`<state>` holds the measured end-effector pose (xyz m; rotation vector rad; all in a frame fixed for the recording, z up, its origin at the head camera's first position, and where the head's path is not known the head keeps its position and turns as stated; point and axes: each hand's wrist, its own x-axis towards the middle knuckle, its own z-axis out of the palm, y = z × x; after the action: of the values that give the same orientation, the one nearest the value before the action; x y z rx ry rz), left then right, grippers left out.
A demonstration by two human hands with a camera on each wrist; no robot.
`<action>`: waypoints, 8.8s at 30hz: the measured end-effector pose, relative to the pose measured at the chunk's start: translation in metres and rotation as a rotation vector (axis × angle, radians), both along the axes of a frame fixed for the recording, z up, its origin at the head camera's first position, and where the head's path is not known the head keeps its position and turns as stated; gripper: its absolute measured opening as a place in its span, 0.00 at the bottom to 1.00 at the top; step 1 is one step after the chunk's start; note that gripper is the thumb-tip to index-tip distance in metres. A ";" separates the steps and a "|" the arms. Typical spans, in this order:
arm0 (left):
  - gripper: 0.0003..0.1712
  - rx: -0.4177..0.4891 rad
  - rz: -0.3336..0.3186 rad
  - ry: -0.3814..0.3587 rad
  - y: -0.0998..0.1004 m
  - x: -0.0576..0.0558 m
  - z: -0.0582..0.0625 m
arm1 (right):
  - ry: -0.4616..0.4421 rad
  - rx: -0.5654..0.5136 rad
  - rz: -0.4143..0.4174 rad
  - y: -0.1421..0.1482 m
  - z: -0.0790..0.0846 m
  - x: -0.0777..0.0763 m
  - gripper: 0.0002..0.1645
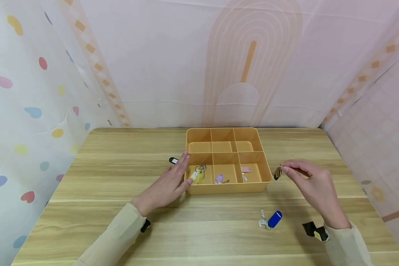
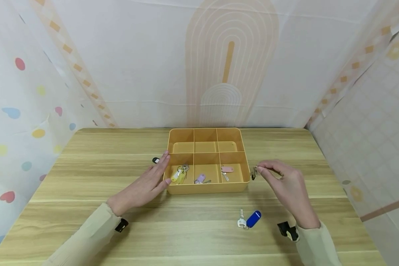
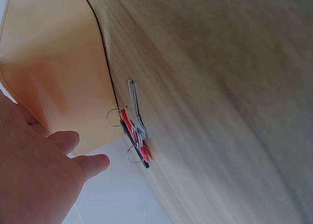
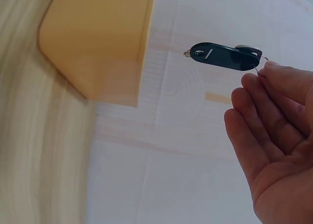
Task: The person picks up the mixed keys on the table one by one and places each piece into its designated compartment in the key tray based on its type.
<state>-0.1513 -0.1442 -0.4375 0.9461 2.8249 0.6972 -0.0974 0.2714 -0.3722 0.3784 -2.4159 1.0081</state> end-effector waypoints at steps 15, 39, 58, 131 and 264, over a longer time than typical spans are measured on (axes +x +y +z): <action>0.44 -0.010 0.006 -0.012 0.001 0.001 0.001 | -0.033 -0.043 0.011 -0.015 0.011 -0.027 0.06; 0.44 -0.017 0.010 -0.009 0.001 0.002 0.001 | -0.222 -0.088 0.030 -0.026 0.008 -0.101 0.17; 0.44 -0.026 0.006 0.000 0.002 0.004 0.000 | -0.248 0.110 0.099 -0.028 0.000 -0.138 0.10; 0.44 -0.046 -0.002 0.025 -0.007 0.004 0.002 | -0.169 0.191 0.244 0.007 -0.020 0.019 0.32; 0.44 -0.035 0.007 0.014 -0.007 0.007 0.002 | -0.063 0.127 0.281 -0.002 -0.047 0.038 0.23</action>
<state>-0.1445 -0.1513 -0.4351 0.9399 2.8436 0.6428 -0.0596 0.2695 -0.4191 0.7594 -2.5394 0.9957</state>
